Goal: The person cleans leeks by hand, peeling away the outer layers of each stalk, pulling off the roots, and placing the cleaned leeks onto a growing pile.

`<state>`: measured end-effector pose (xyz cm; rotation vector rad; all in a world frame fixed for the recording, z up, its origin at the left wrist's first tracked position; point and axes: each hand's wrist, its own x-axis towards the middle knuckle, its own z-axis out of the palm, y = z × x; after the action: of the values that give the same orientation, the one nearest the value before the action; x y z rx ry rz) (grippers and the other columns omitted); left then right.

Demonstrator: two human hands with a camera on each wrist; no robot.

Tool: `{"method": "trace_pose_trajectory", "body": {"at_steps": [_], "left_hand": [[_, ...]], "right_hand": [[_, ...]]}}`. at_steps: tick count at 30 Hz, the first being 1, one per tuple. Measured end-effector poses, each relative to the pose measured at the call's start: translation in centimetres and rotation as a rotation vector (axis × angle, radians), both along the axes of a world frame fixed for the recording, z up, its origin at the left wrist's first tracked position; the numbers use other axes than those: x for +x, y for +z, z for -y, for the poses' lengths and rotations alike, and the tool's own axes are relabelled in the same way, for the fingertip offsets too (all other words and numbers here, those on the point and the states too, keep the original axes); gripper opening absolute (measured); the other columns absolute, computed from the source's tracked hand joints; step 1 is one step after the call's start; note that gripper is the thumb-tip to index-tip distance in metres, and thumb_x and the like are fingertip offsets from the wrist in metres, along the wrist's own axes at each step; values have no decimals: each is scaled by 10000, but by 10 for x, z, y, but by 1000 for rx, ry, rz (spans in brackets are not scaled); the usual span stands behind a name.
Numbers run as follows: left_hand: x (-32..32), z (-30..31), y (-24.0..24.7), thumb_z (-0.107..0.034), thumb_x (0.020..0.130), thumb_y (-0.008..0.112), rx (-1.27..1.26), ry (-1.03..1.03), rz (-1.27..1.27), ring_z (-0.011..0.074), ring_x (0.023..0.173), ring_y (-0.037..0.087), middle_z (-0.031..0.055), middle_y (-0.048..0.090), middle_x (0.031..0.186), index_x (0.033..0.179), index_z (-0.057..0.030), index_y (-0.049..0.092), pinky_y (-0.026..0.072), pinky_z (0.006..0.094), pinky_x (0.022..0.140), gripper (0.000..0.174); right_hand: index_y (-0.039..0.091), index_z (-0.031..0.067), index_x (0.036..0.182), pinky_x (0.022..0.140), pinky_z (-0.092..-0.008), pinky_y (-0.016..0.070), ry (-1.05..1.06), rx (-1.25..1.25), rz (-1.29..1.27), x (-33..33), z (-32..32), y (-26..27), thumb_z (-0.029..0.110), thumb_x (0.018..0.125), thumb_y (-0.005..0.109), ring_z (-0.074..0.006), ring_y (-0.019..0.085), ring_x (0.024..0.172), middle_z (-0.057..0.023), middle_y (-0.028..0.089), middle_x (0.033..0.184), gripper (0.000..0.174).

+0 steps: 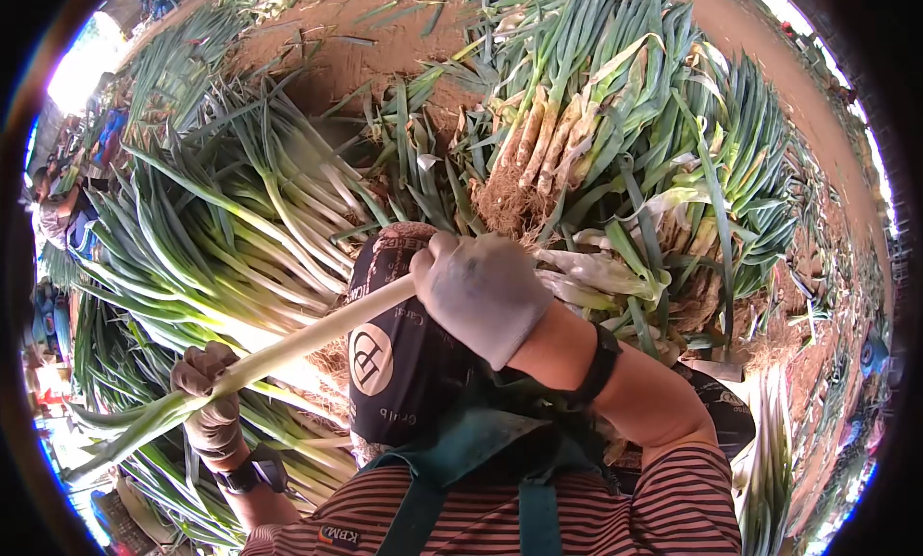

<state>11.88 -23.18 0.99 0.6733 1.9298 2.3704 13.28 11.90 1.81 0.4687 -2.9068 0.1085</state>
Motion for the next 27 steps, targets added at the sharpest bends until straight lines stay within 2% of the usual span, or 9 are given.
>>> {"method": "trace_pose_trajectory", "body": {"at_steps": [2,5,8,10,12,15,19,22,27], "left_hand": [[-9,9,-7,-246,577,930,11,-112,-162,161,772,580,-14,616,755,775,-133,592,504,339,744,407],[-4,5,3,-156,563,922,-1,-130,-139,179,773,623,4,675,766,740,-144,676,527,334,731,303],[-2,3,11,-144,557,918,-59,-152,-173,197,767,627,7,678,744,672,-147,669,529,327,708,274],[0,3,16,-139,558,915,-84,-153,-186,205,769,629,6,676,726,639,-150,661,530,328,696,267],[2,4,19,-136,563,911,-102,-141,-188,211,769,629,5,670,700,611,-153,653,532,332,685,263],[-2,9,11,-141,577,923,-68,-130,-216,212,811,629,8,665,773,687,-156,662,538,345,677,284],[-9,23,-7,-216,584,943,-31,-126,-95,181,842,554,-20,548,818,793,-177,588,483,344,721,414],[-1,5,2,-243,566,946,30,51,115,149,823,429,-39,459,833,833,-188,542,340,299,792,487],[1,9,0,-211,601,925,61,43,159,178,906,497,-5,510,914,898,-148,546,387,343,887,486]], "right_hand": [[607,70,819,557,-360,518,-30,-263,42,-3,-9,-5,114,814,641,-272,647,626,-90,618,748,56],[625,30,923,585,-338,513,-42,-776,74,-5,-30,-26,69,847,602,-259,655,641,-125,656,790,88],[654,65,912,633,-373,546,-332,-812,60,-2,-53,-41,132,859,626,-299,676,682,-144,685,792,90],[668,56,932,632,-366,535,-736,-823,0,0,-93,-57,159,880,614,-306,663,666,-153,682,792,127],[665,52,901,630,-360,527,-814,-583,-213,3,-151,-100,210,891,624,-297,651,643,-141,679,770,164],[659,61,876,634,-374,525,-819,-334,27,24,-127,-47,251,848,685,-289,646,638,-111,659,743,194],[651,110,829,586,-352,509,-262,-532,-47,32,-59,-20,271,755,767,-249,642,639,-47,621,801,212],[646,122,826,552,-346,504,-70,-481,-150,24,-25,-17,253,771,746,-228,632,626,-27,604,809,174],[674,93,879,572,-372,503,-7,-339,-115,18,-14,-25,171,737,754,-240,627,638,-30,610,812,181]]}}
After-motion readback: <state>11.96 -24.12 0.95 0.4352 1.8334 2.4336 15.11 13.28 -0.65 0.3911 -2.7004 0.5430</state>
